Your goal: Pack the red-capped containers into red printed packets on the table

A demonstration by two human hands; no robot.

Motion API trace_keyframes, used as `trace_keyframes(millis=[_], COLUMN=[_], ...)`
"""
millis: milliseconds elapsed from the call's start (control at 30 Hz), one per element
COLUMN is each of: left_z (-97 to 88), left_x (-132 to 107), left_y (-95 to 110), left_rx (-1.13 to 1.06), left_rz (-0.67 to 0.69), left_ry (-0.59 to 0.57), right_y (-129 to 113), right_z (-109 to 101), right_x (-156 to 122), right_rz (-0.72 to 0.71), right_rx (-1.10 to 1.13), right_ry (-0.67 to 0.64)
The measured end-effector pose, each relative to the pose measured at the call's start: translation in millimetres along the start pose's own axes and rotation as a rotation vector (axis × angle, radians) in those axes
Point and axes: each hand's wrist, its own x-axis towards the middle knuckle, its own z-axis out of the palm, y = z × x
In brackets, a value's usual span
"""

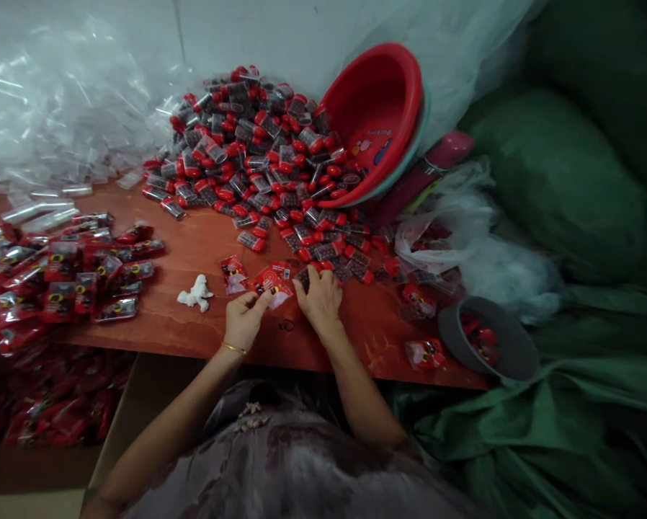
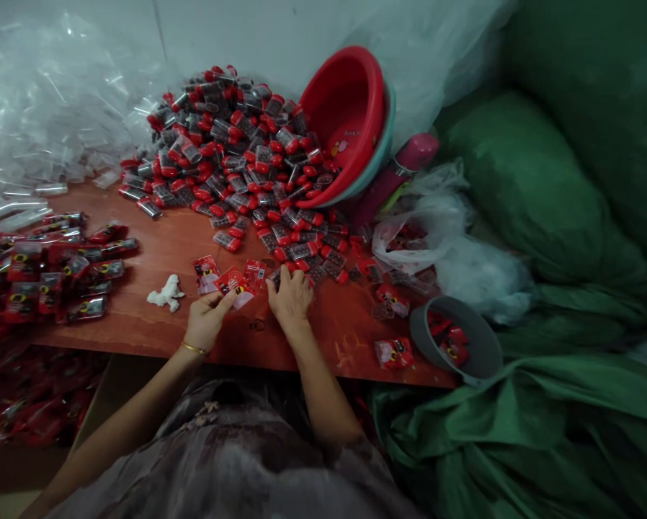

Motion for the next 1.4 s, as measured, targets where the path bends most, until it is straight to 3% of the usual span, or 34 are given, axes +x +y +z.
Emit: trace_keyframes(millis=[67, 133, 200, 267, 333, 500, 667, 867, 967, 1033, 1100, 1200, 1300, 1400], left_z=[0.2, 1.5, 3.7, 5.7, 6.1, 4.0, 9.4, 9.0, 3.3, -1.8, -7.4, -15.1, -20.5, -22.1], left_x=[-2, -5, -9, -14, -18, -22, -19, -17, -17, -18, -17, -14, -12, -15], left_y=[-3, -5, -5, -4, -2, -3, -7, 0, 4, 7, 10, 18, 25, 25], left_rx=[0.057, 0.102, 0.138, 0.211, 0.32, 0.404, 0.12, 0.088, 0.276, 0.502, 0.734, 0.97, 1.059, 0.952], left_rz=[0.044, 0.084, 0.123, 0.171, 0.218, 0.253, 0.129, 0.077, 0.187, 0.307, 0.452, 0.675, 0.758, 0.673], left_ry=[-0.008, -0.038, -0.085, -0.13, -0.156, -0.134, -0.081, -0.102, -0.129, -0.216, -0.367, -0.547, -0.515, -0.408], right_y=[0, -2, -7, -13, -19, -24, -26, -22, -14, -9, -4, 1, 1, -2], right_z=[-3, -8, -12, -11, -8, -5, -3, 4, -2, -11, -21, -34, -39, -35], right_x=[-13, -30, -46, -57, -62, -63, -67, -74, -70, -61, -50, -36, -35, -43], right_rz=[-0.033, -0.094, -0.15, -0.117, -0.04, -0.064, -0.033, -0.013, -0.033, -0.09, -0.226, -0.459, -0.529, -0.496], right_rx=[0.081, 0.299, 0.591, 0.816, 0.894, 0.793, 0.777, 0.878, 0.933, 0.932, 0.863, 0.706, 0.624, 0.604], right_ry=[0.03, 0.046, -0.043, -0.143, -0.164, -0.075, 0.002, -0.106, -0.141, -0.138, -0.192, -0.374, -0.453, -0.38])
